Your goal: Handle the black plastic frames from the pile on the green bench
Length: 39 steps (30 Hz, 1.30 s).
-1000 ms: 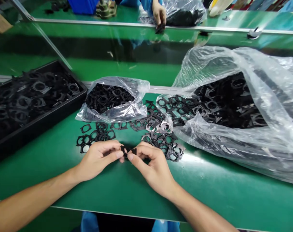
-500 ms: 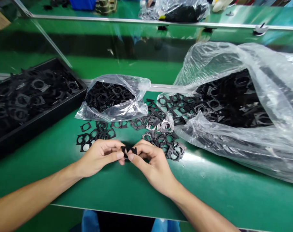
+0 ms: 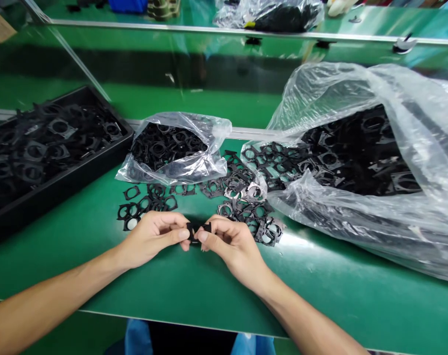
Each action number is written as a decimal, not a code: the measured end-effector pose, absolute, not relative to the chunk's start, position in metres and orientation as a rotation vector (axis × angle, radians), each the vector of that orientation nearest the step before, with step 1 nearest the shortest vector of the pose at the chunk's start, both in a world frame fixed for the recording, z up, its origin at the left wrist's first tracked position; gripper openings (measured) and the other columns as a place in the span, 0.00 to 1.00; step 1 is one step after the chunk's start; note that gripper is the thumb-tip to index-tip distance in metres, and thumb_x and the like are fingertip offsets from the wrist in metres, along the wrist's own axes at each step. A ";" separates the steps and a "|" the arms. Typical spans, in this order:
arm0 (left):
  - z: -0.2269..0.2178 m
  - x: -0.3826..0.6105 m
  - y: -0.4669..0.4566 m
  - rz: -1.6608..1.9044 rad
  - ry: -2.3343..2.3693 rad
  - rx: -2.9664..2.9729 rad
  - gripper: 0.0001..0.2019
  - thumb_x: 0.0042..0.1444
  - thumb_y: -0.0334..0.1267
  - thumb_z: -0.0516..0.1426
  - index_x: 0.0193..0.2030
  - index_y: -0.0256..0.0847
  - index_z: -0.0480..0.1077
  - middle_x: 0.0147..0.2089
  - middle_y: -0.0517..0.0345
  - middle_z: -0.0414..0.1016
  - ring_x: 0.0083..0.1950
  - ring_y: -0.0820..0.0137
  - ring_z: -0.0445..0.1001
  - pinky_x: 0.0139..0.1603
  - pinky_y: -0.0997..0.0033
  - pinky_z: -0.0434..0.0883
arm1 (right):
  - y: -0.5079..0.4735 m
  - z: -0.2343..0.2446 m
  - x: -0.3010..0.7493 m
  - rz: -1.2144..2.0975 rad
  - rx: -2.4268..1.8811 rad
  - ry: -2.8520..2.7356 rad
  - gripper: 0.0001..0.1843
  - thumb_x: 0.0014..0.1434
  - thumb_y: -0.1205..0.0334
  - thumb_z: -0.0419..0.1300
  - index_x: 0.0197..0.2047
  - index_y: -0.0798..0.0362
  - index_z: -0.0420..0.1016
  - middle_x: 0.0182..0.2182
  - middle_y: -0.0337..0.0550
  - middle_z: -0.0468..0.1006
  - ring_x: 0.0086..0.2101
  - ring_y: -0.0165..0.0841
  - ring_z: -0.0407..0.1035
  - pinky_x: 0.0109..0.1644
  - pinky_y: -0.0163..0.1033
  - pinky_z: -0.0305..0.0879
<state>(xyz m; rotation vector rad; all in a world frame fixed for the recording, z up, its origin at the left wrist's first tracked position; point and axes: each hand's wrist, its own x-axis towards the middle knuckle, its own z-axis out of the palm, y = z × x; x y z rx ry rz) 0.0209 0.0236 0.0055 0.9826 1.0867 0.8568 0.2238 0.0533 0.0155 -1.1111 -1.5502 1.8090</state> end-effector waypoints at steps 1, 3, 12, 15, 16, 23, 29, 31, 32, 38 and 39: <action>0.005 0.021 0.023 0.866 1.094 0.976 0.15 0.55 0.47 0.68 0.30 0.36 0.77 0.26 0.57 0.80 0.29 0.71 0.78 0.32 0.75 0.74 | 0.054 0.015 0.224 1.809 -1.113 -1.551 0.25 0.60 0.41 0.66 0.24 0.53 0.78 0.28 0.41 0.75 0.33 0.35 0.68 0.39 0.39 0.62; 0.005 0.021 0.023 0.872 1.094 0.964 0.13 0.55 0.44 0.68 0.32 0.36 0.77 0.26 0.57 0.81 0.29 0.71 0.78 0.32 0.75 0.74 | 0.054 0.015 0.224 1.813 -1.113 -1.555 0.25 0.60 0.40 0.66 0.24 0.53 0.78 0.28 0.42 0.75 0.33 0.35 0.69 0.40 0.40 0.62; 0.006 0.018 0.023 0.862 1.047 0.940 0.10 0.53 0.40 0.69 0.30 0.36 0.76 0.25 0.58 0.80 0.27 0.72 0.77 0.31 0.75 0.74 | 0.052 0.013 0.224 1.878 -1.078 -1.501 0.23 0.63 0.44 0.65 0.25 0.53 0.79 0.28 0.42 0.75 0.33 0.35 0.69 0.41 0.39 0.64; 0.005 0.020 0.023 0.909 1.085 0.883 0.08 0.50 0.36 0.69 0.31 0.36 0.76 0.27 0.59 0.80 0.29 0.72 0.79 0.33 0.76 0.74 | 0.052 0.012 0.225 1.885 -1.068 -1.456 0.23 0.62 0.45 0.67 0.24 0.53 0.79 0.29 0.42 0.76 0.34 0.35 0.70 0.40 0.39 0.62; 0.005 0.020 0.023 0.910 1.080 0.875 0.07 0.50 0.35 0.69 0.32 0.36 0.76 0.28 0.59 0.80 0.29 0.72 0.79 0.33 0.76 0.75 | 0.053 0.011 0.225 1.891 -1.064 -1.452 0.22 0.61 0.45 0.67 0.24 0.53 0.79 0.28 0.42 0.76 0.34 0.35 0.70 0.41 0.39 0.62; 0.005 0.017 0.022 0.843 0.977 0.945 0.04 0.56 0.33 0.66 0.36 0.36 0.76 0.30 0.59 0.81 0.33 0.72 0.79 0.37 0.77 0.74 | 0.053 0.010 0.224 1.940 -1.050 -1.423 0.20 0.64 0.51 0.66 0.25 0.54 0.80 0.29 0.43 0.78 0.35 0.36 0.72 0.43 0.40 0.63; 0.005 0.017 0.021 0.816 0.924 0.967 0.03 0.59 0.33 0.64 0.38 0.37 0.74 0.34 0.58 0.82 0.36 0.74 0.79 0.39 0.78 0.74 | 0.051 0.012 0.225 1.908 -1.070 -1.457 0.20 0.65 0.51 0.65 0.24 0.53 0.79 0.27 0.41 0.77 0.32 0.34 0.70 0.41 0.39 0.63; 0.004 0.018 0.021 0.837 0.938 0.925 0.04 0.58 0.32 0.65 0.38 0.37 0.74 0.34 0.60 0.82 0.35 0.74 0.80 0.40 0.78 0.74 | 0.051 0.012 0.225 1.890 -1.090 -1.456 0.20 0.64 0.51 0.65 0.24 0.53 0.79 0.27 0.42 0.77 0.33 0.35 0.71 0.42 0.39 0.63; 0.004 0.018 0.021 0.848 0.944 0.906 0.04 0.57 0.32 0.65 0.39 0.38 0.75 0.33 0.60 0.82 0.35 0.74 0.80 0.40 0.78 0.75 | 0.051 0.011 0.225 1.883 -1.099 -1.456 0.20 0.64 0.51 0.65 0.24 0.53 0.79 0.27 0.42 0.77 0.34 0.35 0.71 0.41 0.39 0.63; 0.001 0.020 0.021 0.872 0.989 0.878 0.05 0.54 0.32 0.67 0.37 0.38 0.78 0.33 0.60 0.83 0.35 0.73 0.82 0.40 0.78 0.76 | 0.050 0.009 0.225 1.867 -1.119 -1.464 0.21 0.63 0.50 0.66 0.23 0.53 0.78 0.24 0.40 0.75 0.31 0.33 0.67 0.38 0.38 0.60; 0.001 0.020 0.022 0.875 1.009 0.878 0.05 0.54 0.32 0.67 0.37 0.38 0.78 0.33 0.60 0.83 0.35 0.72 0.82 0.40 0.78 0.76 | 0.050 0.009 0.224 1.870 -1.124 -1.460 0.21 0.63 0.50 0.66 0.23 0.54 0.77 0.24 0.39 0.75 0.30 0.33 0.67 0.38 0.37 0.59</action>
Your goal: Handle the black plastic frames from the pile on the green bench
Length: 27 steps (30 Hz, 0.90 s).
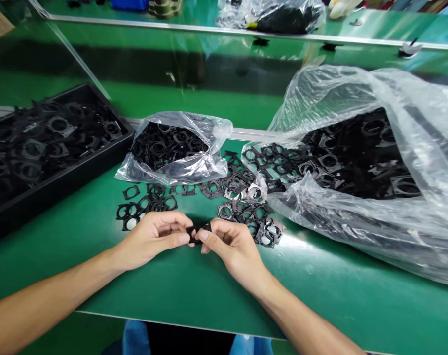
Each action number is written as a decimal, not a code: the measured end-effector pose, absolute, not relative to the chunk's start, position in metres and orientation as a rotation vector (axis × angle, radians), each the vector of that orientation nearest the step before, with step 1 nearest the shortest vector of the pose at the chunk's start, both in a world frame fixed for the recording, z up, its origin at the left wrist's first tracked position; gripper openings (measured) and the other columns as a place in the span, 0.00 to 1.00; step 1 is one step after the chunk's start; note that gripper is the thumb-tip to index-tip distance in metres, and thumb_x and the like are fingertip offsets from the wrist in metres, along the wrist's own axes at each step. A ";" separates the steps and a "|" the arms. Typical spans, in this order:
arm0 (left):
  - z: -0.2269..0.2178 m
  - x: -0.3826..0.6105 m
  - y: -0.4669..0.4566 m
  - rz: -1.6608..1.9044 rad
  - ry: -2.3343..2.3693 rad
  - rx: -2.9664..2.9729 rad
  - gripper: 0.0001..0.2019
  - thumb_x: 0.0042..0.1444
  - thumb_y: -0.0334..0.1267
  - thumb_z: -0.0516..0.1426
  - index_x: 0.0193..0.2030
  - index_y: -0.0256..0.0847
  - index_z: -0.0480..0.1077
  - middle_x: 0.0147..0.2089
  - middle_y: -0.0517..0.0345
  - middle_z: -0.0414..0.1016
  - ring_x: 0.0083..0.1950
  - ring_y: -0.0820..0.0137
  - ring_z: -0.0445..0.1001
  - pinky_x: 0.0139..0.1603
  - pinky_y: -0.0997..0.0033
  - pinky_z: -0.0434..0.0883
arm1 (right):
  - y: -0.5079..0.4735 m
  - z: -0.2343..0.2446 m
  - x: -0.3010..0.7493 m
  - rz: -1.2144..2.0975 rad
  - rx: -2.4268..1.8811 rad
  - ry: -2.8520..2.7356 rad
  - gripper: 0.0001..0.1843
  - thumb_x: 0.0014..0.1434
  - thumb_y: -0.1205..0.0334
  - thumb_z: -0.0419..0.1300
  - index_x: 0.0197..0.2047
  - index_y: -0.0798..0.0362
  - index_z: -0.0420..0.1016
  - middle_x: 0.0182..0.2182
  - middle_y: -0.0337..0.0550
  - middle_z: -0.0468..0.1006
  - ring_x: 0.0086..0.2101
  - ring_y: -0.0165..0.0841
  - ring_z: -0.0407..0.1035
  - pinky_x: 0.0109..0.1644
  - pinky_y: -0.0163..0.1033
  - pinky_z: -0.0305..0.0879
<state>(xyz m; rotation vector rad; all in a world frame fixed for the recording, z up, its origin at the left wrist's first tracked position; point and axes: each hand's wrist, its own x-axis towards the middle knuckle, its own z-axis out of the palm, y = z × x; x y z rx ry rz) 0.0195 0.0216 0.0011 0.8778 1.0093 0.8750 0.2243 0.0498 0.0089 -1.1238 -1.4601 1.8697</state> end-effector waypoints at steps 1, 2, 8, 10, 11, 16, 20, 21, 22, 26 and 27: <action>0.002 0.020 0.022 0.879 1.032 0.882 0.04 0.54 0.33 0.67 0.37 0.38 0.78 0.33 0.60 0.83 0.35 0.72 0.82 0.39 0.78 0.76 | 0.050 0.009 0.224 1.868 -1.131 -1.455 0.21 0.63 0.50 0.66 0.23 0.54 0.77 0.24 0.39 0.75 0.30 0.32 0.66 0.37 0.37 0.59; 0.003 0.020 0.021 0.884 1.056 0.892 0.04 0.55 0.34 0.67 0.37 0.38 0.78 0.33 0.59 0.84 0.35 0.72 0.83 0.39 0.78 0.76 | 0.050 0.009 0.223 1.865 -1.138 -1.452 0.21 0.63 0.50 0.66 0.23 0.54 0.77 0.23 0.39 0.75 0.29 0.32 0.66 0.36 0.37 0.58; 0.008 0.026 0.011 0.876 1.206 1.110 0.05 0.60 0.39 0.63 0.39 0.41 0.79 0.34 0.59 0.84 0.37 0.70 0.83 0.40 0.80 0.76 | 0.042 0.014 0.224 1.728 -1.174 -1.477 0.21 0.62 0.50 0.66 0.23 0.54 0.76 0.26 0.40 0.73 0.29 0.31 0.66 0.35 0.37 0.59; 0.004 0.027 0.007 0.846 1.253 1.191 0.07 0.61 0.41 0.61 0.39 0.42 0.79 0.36 0.59 0.84 0.38 0.70 0.83 0.40 0.80 0.77 | 0.038 0.016 0.225 1.644 -1.192 -1.523 0.21 0.63 0.51 0.66 0.23 0.54 0.75 0.25 0.39 0.72 0.29 0.31 0.65 0.35 0.37 0.58; 0.001 0.027 0.005 0.838 1.270 1.208 0.08 0.61 0.43 0.61 0.39 0.43 0.79 0.37 0.59 0.84 0.38 0.69 0.83 0.40 0.80 0.78 | 0.037 0.016 0.226 1.633 -1.205 -1.526 0.21 0.62 0.51 0.66 0.23 0.55 0.75 0.25 0.39 0.71 0.29 0.30 0.64 0.34 0.36 0.58; -0.015 0.023 0.006 0.741 1.229 1.214 0.13 0.58 0.50 0.63 0.41 0.43 0.80 0.36 0.57 0.85 0.37 0.65 0.84 0.39 0.78 0.79 | 0.033 0.015 0.229 1.634 -1.240 -1.496 0.22 0.59 0.45 0.69 0.26 0.56 0.77 0.25 0.38 0.71 0.29 0.30 0.64 0.33 0.36 0.57; -0.013 0.022 0.004 0.748 1.261 1.151 0.16 0.56 0.53 0.64 0.41 0.42 0.80 0.32 0.56 0.84 0.34 0.63 0.84 0.37 0.76 0.80 | 0.030 0.017 0.228 1.608 -1.227 -1.522 0.24 0.61 0.44 0.67 0.24 0.55 0.75 0.25 0.36 0.69 0.29 0.29 0.63 0.33 0.35 0.57; -0.011 0.023 0.004 0.752 1.275 1.141 0.16 0.55 0.53 0.64 0.41 0.42 0.80 0.31 0.56 0.84 0.34 0.63 0.84 0.37 0.75 0.80 | 0.030 0.018 0.228 1.582 -1.224 -1.547 0.24 0.62 0.44 0.66 0.25 0.55 0.75 0.25 0.36 0.69 0.29 0.29 0.63 0.33 0.35 0.58; -0.009 0.024 0.003 0.761 1.293 1.139 0.16 0.55 0.53 0.64 0.40 0.43 0.80 0.32 0.56 0.84 0.35 0.63 0.84 0.37 0.75 0.80 | 0.030 0.019 0.228 1.549 -1.223 -1.577 0.24 0.63 0.44 0.65 0.25 0.55 0.75 0.25 0.36 0.69 0.29 0.29 0.64 0.34 0.35 0.58; -0.004 0.031 0.002 0.894 1.355 1.259 0.12 0.55 0.50 0.64 0.38 0.45 0.80 0.38 0.56 0.84 0.37 0.65 0.82 0.40 0.76 0.79 | 0.030 0.022 0.229 1.437 -1.200 -1.703 0.24 0.65 0.45 0.63 0.26 0.54 0.73 0.25 0.36 0.69 0.30 0.30 0.64 0.36 0.36 0.59; -0.003 0.032 0.002 0.927 1.340 1.315 0.10 0.55 0.49 0.64 0.38 0.46 0.80 0.38 0.57 0.83 0.37 0.66 0.81 0.40 0.76 0.78 | 0.030 0.022 0.229 1.425 -1.190 -1.726 0.23 0.65 0.45 0.63 0.26 0.54 0.72 0.26 0.36 0.69 0.30 0.30 0.64 0.36 0.36 0.59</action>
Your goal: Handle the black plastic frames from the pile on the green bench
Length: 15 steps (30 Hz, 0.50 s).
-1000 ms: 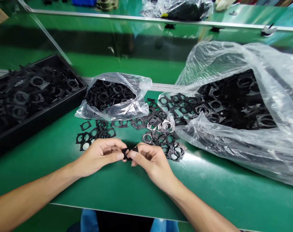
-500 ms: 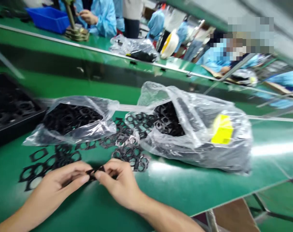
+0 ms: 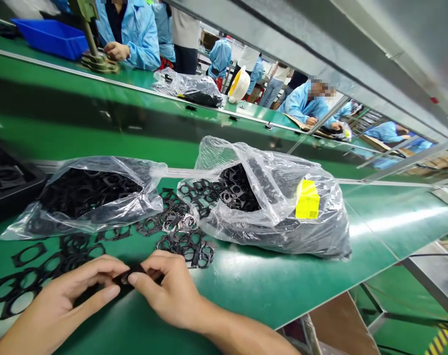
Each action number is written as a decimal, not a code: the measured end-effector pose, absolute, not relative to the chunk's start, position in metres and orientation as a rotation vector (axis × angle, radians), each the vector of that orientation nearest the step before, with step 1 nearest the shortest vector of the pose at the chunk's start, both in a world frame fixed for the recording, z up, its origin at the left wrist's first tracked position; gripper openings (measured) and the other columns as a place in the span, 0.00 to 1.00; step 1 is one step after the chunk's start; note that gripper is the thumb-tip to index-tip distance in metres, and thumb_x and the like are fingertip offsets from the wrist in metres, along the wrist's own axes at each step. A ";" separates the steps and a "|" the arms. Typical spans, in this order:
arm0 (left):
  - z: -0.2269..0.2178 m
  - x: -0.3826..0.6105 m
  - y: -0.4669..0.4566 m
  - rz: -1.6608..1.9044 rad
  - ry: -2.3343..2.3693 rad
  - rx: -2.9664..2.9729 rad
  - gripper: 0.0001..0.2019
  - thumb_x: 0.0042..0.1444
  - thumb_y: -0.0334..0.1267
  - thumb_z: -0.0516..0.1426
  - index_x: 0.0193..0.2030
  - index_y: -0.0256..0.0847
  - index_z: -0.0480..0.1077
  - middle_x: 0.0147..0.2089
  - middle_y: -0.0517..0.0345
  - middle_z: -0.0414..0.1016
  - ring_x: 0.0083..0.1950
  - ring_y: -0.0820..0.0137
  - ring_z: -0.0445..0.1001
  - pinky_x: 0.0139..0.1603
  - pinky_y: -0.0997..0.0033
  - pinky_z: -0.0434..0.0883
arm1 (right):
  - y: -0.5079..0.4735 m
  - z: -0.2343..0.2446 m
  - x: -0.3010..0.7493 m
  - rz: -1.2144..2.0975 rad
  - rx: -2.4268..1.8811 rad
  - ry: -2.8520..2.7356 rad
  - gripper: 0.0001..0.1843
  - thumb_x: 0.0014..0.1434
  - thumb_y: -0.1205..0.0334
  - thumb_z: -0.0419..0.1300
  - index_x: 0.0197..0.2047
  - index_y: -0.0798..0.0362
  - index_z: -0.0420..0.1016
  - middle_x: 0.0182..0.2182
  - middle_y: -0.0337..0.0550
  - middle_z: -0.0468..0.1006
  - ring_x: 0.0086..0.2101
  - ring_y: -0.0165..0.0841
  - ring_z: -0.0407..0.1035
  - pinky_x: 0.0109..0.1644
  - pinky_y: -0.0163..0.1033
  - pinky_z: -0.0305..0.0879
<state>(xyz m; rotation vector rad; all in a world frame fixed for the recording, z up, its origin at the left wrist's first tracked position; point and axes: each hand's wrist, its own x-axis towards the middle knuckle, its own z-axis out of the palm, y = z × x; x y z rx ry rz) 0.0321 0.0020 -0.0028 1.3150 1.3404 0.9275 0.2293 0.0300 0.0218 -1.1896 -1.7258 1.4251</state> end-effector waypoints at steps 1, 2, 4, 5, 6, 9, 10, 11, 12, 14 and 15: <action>-0.002 0.033 0.002 0.945 1.312 1.370 0.09 0.56 0.48 0.64 0.38 0.46 0.80 0.37 0.57 0.82 0.36 0.66 0.80 0.39 0.77 0.78 | 0.030 0.022 0.230 1.422 -1.177 -1.748 0.23 0.65 0.45 0.63 0.27 0.53 0.73 0.26 0.37 0.69 0.30 0.30 0.64 0.36 0.37 0.60; -0.002 0.033 0.003 0.948 1.288 1.411 0.09 0.57 0.47 0.63 0.38 0.47 0.80 0.35 0.58 0.81 0.35 0.67 0.79 0.38 0.78 0.77 | 0.029 0.021 0.230 1.423 -1.164 -1.767 0.22 0.65 0.45 0.63 0.28 0.53 0.73 0.27 0.37 0.70 0.30 0.30 0.65 0.37 0.37 0.60; -0.002 0.032 0.003 0.931 1.276 1.432 0.08 0.59 0.46 0.62 0.37 0.47 0.80 0.32 0.59 0.79 0.33 0.69 0.78 0.37 0.79 0.76 | 0.029 0.020 0.230 1.436 -1.144 -1.781 0.21 0.64 0.45 0.64 0.29 0.53 0.75 0.28 0.38 0.71 0.31 0.31 0.65 0.37 0.37 0.61; -0.002 0.032 0.003 0.912 1.277 1.418 0.08 0.60 0.46 0.61 0.37 0.47 0.80 0.32 0.59 0.79 0.33 0.69 0.79 0.36 0.80 0.76 | 0.028 0.019 0.230 1.448 -1.136 -1.770 0.21 0.63 0.44 0.65 0.30 0.53 0.76 0.28 0.37 0.71 0.31 0.30 0.66 0.37 0.36 0.61; -0.003 0.032 0.002 0.896 1.281 1.387 0.09 0.60 0.47 0.61 0.36 0.47 0.80 0.33 0.59 0.80 0.34 0.68 0.79 0.37 0.79 0.76 | 0.028 0.018 0.230 1.467 -1.130 -1.745 0.20 0.62 0.44 0.66 0.30 0.53 0.76 0.28 0.37 0.71 0.31 0.30 0.66 0.37 0.36 0.62; -0.005 0.033 -0.002 0.890 1.319 1.205 0.12 0.59 0.50 0.62 0.39 0.45 0.78 0.38 0.57 0.82 0.39 0.65 0.82 0.40 0.78 0.78 | 0.027 0.016 0.229 1.553 -1.083 -1.643 0.20 0.56 0.43 0.71 0.33 0.53 0.78 0.31 0.39 0.74 0.32 0.31 0.68 0.38 0.35 0.65; -0.006 0.034 -0.003 0.895 1.341 1.133 0.13 0.59 0.51 0.62 0.40 0.45 0.77 0.39 0.57 0.82 0.40 0.65 0.83 0.41 0.77 0.78 | 0.027 0.016 0.229 1.574 -1.065 -1.619 0.21 0.54 0.43 0.72 0.34 0.53 0.78 0.33 0.40 0.75 0.33 0.31 0.69 0.38 0.36 0.66; -0.006 0.035 -0.004 0.900 1.361 1.073 0.14 0.58 0.52 0.62 0.42 0.45 0.76 0.39 0.57 0.82 0.41 0.65 0.83 0.42 0.77 0.78 | 0.027 0.016 0.228 1.580 -1.053 -1.605 0.21 0.53 0.42 0.73 0.34 0.53 0.79 0.34 0.41 0.75 0.33 0.32 0.69 0.39 0.36 0.67; -0.006 0.036 -0.005 0.903 1.375 1.036 0.14 0.58 0.52 0.62 0.43 0.45 0.75 0.39 0.58 0.82 0.41 0.65 0.83 0.43 0.77 0.78 | 0.028 0.016 0.228 1.572 -1.051 -1.604 0.21 0.54 0.42 0.72 0.34 0.53 0.78 0.34 0.41 0.75 0.34 0.32 0.69 0.39 0.36 0.67; -0.005 0.037 -0.005 0.898 1.377 1.029 0.16 0.57 0.52 0.63 0.45 0.45 0.74 0.40 0.58 0.82 0.42 0.65 0.82 0.43 0.78 0.78 | 0.029 0.017 0.229 1.536 -1.073 -1.628 0.19 0.59 0.43 0.69 0.33 0.53 0.77 0.33 0.40 0.74 0.33 0.31 0.68 0.39 0.37 0.66; -0.005 0.037 -0.005 0.894 1.379 1.041 0.17 0.56 0.52 0.64 0.46 0.45 0.74 0.40 0.59 0.82 0.41 0.66 0.82 0.42 0.78 0.78 | 0.030 0.018 0.229 1.522 -1.086 -1.649 0.19 0.61 0.45 0.67 0.33 0.53 0.77 0.32 0.40 0.74 0.33 0.31 0.67 0.39 0.37 0.66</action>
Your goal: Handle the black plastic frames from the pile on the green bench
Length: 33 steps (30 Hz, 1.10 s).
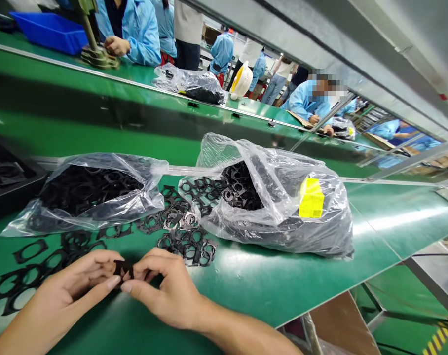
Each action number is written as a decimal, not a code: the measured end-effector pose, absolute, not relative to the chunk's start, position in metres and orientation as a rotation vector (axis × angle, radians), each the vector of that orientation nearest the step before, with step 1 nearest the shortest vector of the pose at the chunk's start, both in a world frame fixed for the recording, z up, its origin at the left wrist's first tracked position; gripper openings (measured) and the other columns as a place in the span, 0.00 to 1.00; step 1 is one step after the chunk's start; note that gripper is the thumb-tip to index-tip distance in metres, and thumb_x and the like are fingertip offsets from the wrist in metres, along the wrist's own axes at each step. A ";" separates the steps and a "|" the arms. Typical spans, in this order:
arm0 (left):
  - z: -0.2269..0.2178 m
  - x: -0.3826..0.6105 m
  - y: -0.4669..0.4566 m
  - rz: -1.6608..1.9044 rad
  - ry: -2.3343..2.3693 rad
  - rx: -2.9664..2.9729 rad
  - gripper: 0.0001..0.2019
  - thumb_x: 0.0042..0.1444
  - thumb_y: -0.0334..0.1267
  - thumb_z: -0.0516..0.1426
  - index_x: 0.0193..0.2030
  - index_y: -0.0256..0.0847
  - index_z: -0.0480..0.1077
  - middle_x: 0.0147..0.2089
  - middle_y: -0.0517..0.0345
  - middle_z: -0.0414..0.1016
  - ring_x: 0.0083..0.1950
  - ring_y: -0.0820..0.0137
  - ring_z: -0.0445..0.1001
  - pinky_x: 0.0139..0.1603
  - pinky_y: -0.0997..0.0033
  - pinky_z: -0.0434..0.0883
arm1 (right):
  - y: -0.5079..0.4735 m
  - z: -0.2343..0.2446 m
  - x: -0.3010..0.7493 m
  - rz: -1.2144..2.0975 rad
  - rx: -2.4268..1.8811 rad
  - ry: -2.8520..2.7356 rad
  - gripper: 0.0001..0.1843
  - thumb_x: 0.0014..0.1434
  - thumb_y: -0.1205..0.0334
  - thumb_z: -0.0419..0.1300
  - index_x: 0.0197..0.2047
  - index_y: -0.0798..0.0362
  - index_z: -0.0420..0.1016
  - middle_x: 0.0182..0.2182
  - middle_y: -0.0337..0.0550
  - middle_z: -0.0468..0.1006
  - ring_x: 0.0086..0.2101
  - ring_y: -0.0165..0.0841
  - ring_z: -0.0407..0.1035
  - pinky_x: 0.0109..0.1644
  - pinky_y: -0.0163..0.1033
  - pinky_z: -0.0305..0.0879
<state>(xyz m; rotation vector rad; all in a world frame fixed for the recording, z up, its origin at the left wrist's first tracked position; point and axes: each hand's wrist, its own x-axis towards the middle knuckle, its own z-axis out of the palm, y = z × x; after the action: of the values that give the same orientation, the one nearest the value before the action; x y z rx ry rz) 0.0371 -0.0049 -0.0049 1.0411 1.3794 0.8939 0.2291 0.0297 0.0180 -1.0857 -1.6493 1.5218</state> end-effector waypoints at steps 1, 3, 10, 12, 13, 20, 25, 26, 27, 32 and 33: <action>-0.004 0.037 -0.005 0.892 1.385 1.054 0.18 0.55 0.53 0.64 0.47 0.46 0.74 0.39 0.59 0.82 0.41 0.66 0.82 0.42 0.78 0.77 | 0.031 0.019 0.230 1.509 -1.096 -1.675 0.18 0.63 0.46 0.65 0.33 0.53 0.76 0.32 0.40 0.73 0.33 0.31 0.67 0.39 0.36 0.65; -0.005 0.035 -0.004 0.895 1.392 1.080 0.19 0.55 0.53 0.64 0.49 0.46 0.75 0.39 0.60 0.82 0.41 0.66 0.82 0.42 0.78 0.78 | 0.032 0.019 0.231 1.488 -1.099 -1.727 0.15 0.66 0.50 0.63 0.33 0.52 0.74 0.32 0.40 0.72 0.34 0.31 0.67 0.40 0.36 0.65; -0.014 0.026 0.003 0.884 1.318 1.095 0.14 0.56 0.51 0.65 0.42 0.44 0.76 0.33 0.59 0.82 0.35 0.67 0.83 0.37 0.79 0.78 | 0.031 0.020 0.229 1.668 -1.084 -1.646 0.17 0.60 0.47 0.68 0.35 0.52 0.74 0.34 0.39 0.74 0.33 0.30 0.69 0.39 0.35 0.67; -0.010 0.025 0.006 0.867 1.327 1.052 0.13 0.56 0.49 0.65 0.41 0.43 0.75 0.34 0.59 0.83 0.37 0.67 0.84 0.38 0.78 0.78 | 0.032 0.018 0.228 1.708 -1.105 -1.580 0.19 0.58 0.44 0.69 0.37 0.52 0.76 0.35 0.40 0.75 0.35 0.31 0.71 0.39 0.36 0.68; -0.007 0.025 0.008 0.858 1.319 1.043 0.12 0.56 0.47 0.65 0.40 0.42 0.75 0.34 0.59 0.83 0.36 0.67 0.84 0.38 0.78 0.77 | 0.033 0.017 0.227 1.703 -1.120 -1.555 0.19 0.60 0.44 0.68 0.37 0.53 0.77 0.35 0.41 0.76 0.35 0.32 0.72 0.40 0.36 0.69; 0.006 0.024 0.018 0.913 1.237 1.043 0.08 0.58 0.41 0.64 0.36 0.38 0.76 0.30 0.57 0.81 0.34 0.68 0.81 0.39 0.73 0.76 | 0.042 0.009 0.223 1.542 -1.143 -1.571 0.11 0.65 0.52 0.65 0.38 0.51 0.80 0.35 0.42 0.77 0.35 0.33 0.71 0.39 0.37 0.67; 0.006 0.024 0.018 0.917 1.213 1.044 0.07 0.59 0.40 0.63 0.36 0.37 0.76 0.30 0.58 0.80 0.34 0.69 0.80 0.38 0.74 0.75 | 0.046 0.013 0.224 1.470 -1.111 -1.710 0.15 0.68 0.52 0.61 0.34 0.51 0.80 0.32 0.44 0.77 0.33 0.34 0.70 0.38 0.38 0.66; 0.005 0.024 0.018 0.914 1.202 1.047 0.07 0.60 0.39 0.63 0.36 0.37 0.76 0.31 0.58 0.79 0.34 0.69 0.79 0.38 0.74 0.74 | 0.046 0.013 0.224 1.465 -1.107 -1.724 0.16 0.69 0.52 0.61 0.33 0.51 0.80 0.32 0.44 0.78 0.33 0.35 0.70 0.38 0.38 0.66; 0.005 0.023 0.018 0.912 1.191 1.049 0.07 0.60 0.39 0.63 0.36 0.37 0.76 0.31 0.58 0.79 0.35 0.69 0.79 0.38 0.73 0.74 | 0.047 0.013 0.224 1.455 -1.105 -1.732 0.17 0.69 0.52 0.60 0.32 0.52 0.80 0.31 0.44 0.78 0.33 0.35 0.70 0.38 0.39 0.66; 0.004 0.022 0.018 0.905 1.203 1.066 0.08 0.58 0.41 0.65 0.37 0.38 0.77 0.31 0.60 0.77 0.34 0.72 0.75 0.37 0.76 0.72 | 0.046 0.012 0.224 1.387 -1.086 -1.781 0.12 0.69 0.56 0.61 0.35 0.51 0.81 0.34 0.45 0.79 0.34 0.36 0.71 0.41 0.39 0.67; 0.004 0.022 0.018 0.899 1.214 1.076 0.08 0.57 0.41 0.65 0.37 0.38 0.77 0.31 0.60 0.77 0.33 0.72 0.75 0.36 0.76 0.72 | 0.045 0.012 0.224 1.377 -1.071 -1.795 0.11 0.69 0.58 0.61 0.36 0.51 0.81 0.34 0.45 0.79 0.35 0.36 0.71 0.41 0.39 0.67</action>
<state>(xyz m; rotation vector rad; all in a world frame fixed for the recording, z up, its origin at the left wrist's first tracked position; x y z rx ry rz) 0.0215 0.0178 0.0040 1.0761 1.2145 0.8987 0.2240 0.0455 0.0116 -1.0706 -1.7952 1.3770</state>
